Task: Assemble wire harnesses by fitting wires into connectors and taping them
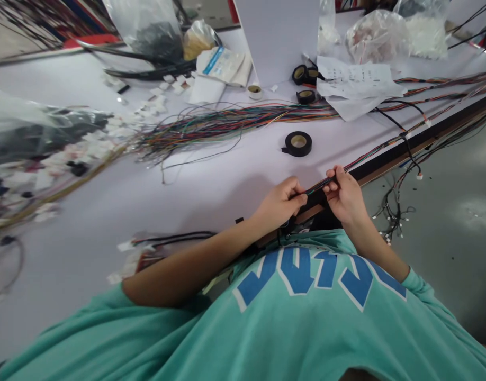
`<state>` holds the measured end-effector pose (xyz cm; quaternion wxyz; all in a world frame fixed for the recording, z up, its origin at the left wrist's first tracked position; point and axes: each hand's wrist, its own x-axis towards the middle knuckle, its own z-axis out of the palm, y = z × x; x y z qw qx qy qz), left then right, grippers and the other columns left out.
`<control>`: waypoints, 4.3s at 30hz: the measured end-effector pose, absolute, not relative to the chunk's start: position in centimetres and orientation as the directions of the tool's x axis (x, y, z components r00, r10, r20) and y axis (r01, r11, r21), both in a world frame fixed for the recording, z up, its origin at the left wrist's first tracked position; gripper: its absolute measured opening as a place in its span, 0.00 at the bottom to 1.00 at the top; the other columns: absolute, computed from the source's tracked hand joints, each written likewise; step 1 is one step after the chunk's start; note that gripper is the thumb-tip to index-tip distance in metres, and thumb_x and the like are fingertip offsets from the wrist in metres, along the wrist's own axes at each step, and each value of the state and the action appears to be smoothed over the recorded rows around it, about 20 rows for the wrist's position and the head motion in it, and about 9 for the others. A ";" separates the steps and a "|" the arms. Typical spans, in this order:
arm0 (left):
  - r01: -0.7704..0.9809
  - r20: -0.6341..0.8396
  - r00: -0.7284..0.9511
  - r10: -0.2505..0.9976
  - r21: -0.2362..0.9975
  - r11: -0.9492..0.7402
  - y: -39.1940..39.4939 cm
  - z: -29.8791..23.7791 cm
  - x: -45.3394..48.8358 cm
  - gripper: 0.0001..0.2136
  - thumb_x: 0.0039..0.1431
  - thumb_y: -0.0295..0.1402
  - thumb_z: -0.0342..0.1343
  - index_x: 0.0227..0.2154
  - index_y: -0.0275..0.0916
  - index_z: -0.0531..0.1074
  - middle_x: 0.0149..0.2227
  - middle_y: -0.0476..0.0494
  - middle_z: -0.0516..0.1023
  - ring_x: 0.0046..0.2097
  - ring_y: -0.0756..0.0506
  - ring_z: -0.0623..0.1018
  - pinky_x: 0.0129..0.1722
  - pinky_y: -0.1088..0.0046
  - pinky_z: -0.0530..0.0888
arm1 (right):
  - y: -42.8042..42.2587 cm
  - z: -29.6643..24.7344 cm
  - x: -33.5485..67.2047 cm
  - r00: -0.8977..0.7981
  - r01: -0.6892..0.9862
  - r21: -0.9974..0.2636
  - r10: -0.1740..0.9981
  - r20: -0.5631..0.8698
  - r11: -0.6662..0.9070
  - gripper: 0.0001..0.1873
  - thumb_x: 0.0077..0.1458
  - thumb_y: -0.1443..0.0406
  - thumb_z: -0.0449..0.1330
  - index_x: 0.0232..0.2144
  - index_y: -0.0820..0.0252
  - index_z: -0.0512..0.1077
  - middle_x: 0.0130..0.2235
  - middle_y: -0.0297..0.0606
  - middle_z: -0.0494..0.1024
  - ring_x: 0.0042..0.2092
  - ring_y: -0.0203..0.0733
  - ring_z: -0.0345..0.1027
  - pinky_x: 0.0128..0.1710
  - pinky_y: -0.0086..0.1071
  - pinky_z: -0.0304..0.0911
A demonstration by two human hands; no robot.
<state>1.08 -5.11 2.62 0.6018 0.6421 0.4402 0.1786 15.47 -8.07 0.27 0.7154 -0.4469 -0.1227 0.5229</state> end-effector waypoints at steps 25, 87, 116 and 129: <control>0.150 -0.631 0.582 0.513 0.704 0.694 -3.4 3.2 1.9 0.10 0.57 0.22 0.46 0.21 0.36 0.58 0.16 0.50 0.66 0.13 0.58 0.61 0.12 0.87 0.56 | -8.3 -1.6 13.6 0.244 -0.592 -0.804 0.940 -0.240 -0.052 0.17 0.38 0.64 0.65 0.29 0.56 0.61 0.22 0.22 0.73 0.18 0.25 0.58 0.19 0.22 0.59; 0.175 -0.307 0.547 0.779 0.952 0.253 -6.5 4.6 2.2 0.12 0.50 0.13 0.44 0.20 0.37 0.59 0.15 0.56 0.64 0.14 0.58 0.61 0.15 0.83 0.56 | -11.7 0.6 12.2 0.370 -0.321 -0.947 0.920 -0.128 -0.003 0.06 0.37 0.64 0.62 0.23 0.57 0.75 0.20 0.28 0.73 0.24 0.32 0.66 0.27 0.28 0.60; 0.052 -0.568 0.563 0.600 0.749 0.661 -6.4 7.4 2.9 0.11 0.55 0.20 0.43 0.19 0.34 0.60 0.13 0.49 0.65 0.11 0.58 0.58 0.09 0.86 0.55 | -11.5 -1.6 14.4 0.354 0.084 -0.980 0.914 0.197 0.178 0.12 0.44 0.59 0.57 0.33 0.56 0.71 0.34 0.33 0.76 0.39 0.41 0.68 0.43 0.36 0.62; 0.058 -0.658 0.647 0.387 0.548 0.835 -7.0 5.2 2.9 0.12 0.58 0.22 0.43 0.21 0.33 0.63 0.15 0.50 0.64 0.12 0.59 0.57 0.11 0.87 0.54 | -10.1 -2.4 13.3 0.433 -0.133 -0.945 0.875 0.216 0.299 0.11 0.40 0.58 0.60 0.29 0.53 0.75 0.36 0.33 0.78 0.45 0.43 0.68 0.50 0.40 0.60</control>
